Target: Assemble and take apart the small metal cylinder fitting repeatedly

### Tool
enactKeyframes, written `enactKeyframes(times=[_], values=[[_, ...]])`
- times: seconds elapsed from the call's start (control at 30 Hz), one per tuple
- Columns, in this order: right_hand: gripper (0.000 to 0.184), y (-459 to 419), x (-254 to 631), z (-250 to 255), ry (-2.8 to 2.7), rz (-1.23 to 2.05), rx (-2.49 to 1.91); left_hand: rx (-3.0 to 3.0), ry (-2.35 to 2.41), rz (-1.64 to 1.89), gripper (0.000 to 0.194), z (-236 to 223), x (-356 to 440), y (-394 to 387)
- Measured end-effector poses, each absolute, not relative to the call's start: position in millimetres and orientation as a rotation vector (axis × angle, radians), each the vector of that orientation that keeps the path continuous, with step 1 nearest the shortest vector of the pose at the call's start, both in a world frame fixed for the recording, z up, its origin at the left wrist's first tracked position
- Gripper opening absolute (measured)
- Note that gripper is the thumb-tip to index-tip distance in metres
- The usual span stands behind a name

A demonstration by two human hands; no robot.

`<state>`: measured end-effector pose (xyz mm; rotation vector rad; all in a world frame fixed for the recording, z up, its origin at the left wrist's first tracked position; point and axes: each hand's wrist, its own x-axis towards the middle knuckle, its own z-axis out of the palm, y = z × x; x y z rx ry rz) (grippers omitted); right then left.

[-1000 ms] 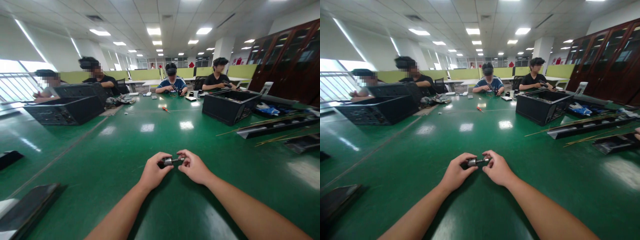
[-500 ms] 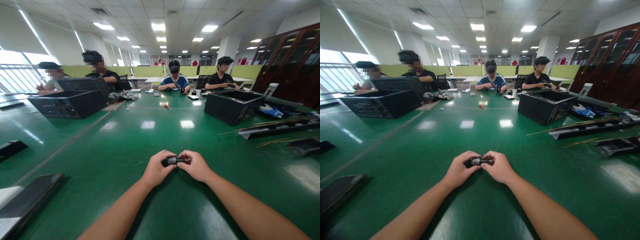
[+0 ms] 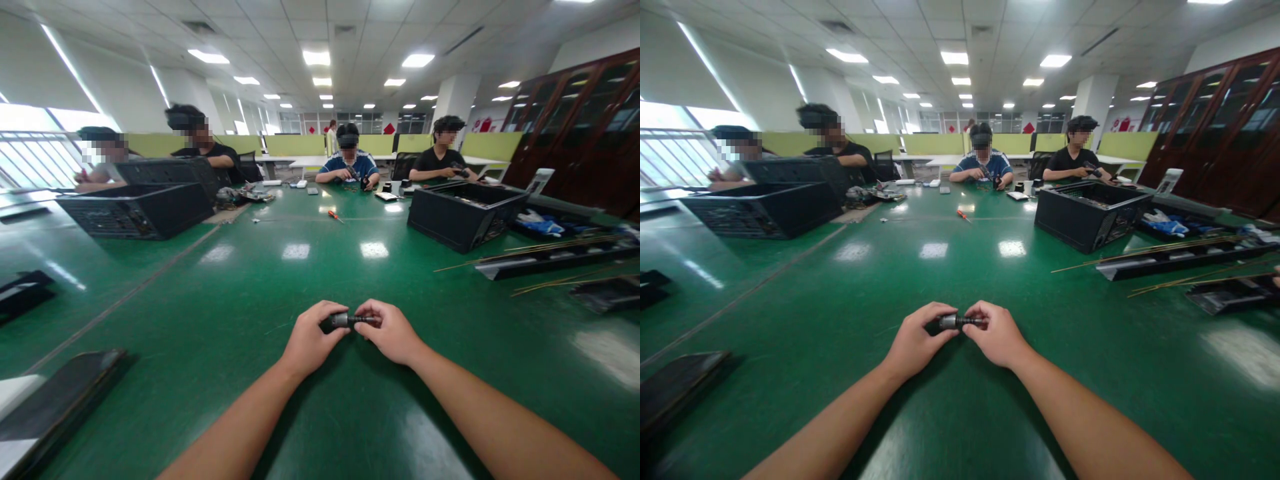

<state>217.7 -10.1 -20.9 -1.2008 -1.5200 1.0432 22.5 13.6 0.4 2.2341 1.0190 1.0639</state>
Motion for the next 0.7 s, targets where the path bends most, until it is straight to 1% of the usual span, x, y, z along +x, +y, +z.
enactKeyframes(times=[0.7], values=[[0.022,-12.1,214.8,-17.3,-1.407,1.157,-1.113,2.248,1.038,1.229,0.029,4.7,20.1,13.9]])
